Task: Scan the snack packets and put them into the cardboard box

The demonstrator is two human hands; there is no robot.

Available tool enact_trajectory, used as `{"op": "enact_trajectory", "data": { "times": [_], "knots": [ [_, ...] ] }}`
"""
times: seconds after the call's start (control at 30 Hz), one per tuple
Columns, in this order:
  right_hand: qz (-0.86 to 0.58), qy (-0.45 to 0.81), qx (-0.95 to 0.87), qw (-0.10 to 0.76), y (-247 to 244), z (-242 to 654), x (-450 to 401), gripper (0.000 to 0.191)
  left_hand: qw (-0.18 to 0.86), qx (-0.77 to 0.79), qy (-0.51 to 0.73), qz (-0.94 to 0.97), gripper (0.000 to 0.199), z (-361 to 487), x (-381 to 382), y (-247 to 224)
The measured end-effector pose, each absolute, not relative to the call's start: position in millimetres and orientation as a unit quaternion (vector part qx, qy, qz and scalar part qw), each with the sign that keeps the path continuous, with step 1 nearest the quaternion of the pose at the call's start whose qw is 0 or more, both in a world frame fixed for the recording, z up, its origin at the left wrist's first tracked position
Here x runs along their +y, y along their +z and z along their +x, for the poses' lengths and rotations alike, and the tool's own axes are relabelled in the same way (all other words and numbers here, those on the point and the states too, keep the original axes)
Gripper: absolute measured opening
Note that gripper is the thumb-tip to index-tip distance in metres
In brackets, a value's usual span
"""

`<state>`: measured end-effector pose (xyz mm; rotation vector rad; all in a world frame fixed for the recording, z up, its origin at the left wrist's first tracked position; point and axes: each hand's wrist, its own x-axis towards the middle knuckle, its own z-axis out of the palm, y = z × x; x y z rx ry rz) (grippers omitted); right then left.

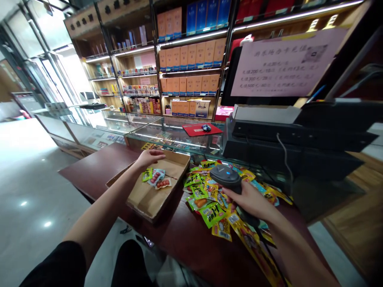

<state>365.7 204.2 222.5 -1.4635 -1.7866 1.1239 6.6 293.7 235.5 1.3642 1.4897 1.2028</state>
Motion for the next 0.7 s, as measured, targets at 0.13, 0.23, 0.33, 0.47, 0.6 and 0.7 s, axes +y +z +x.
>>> {"op": "enact_trajectory", "data": {
  "times": [0.13,0.23,0.33,0.47,0.6,0.7],
  "knots": [
    [-0.545,0.403,-0.674,0.294,233,375,202,0.028,0.407,0.542,0.429,0.597,0.052,48,312,227],
    [-0.554,0.365,-0.674,0.326,242,386,200,0.026,0.433,0.520,0.410,0.611,0.051,88,325,221],
    [-0.576,0.322,-0.663,0.353,246,397,200,0.025,0.461,0.498,0.393,0.620,0.050,129,338,215],
    [-0.585,0.313,-0.653,0.365,246,407,199,0.028,0.453,0.474,0.364,0.662,0.045,170,350,197],
    [-0.588,0.341,-0.636,0.366,247,407,197,0.028,0.322,0.494,0.343,0.731,0.044,185,353,172],
    [-0.581,0.359,-0.628,0.373,248,404,198,0.027,0.257,0.493,0.322,0.766,0.046,184,351,157]
  ]
}}
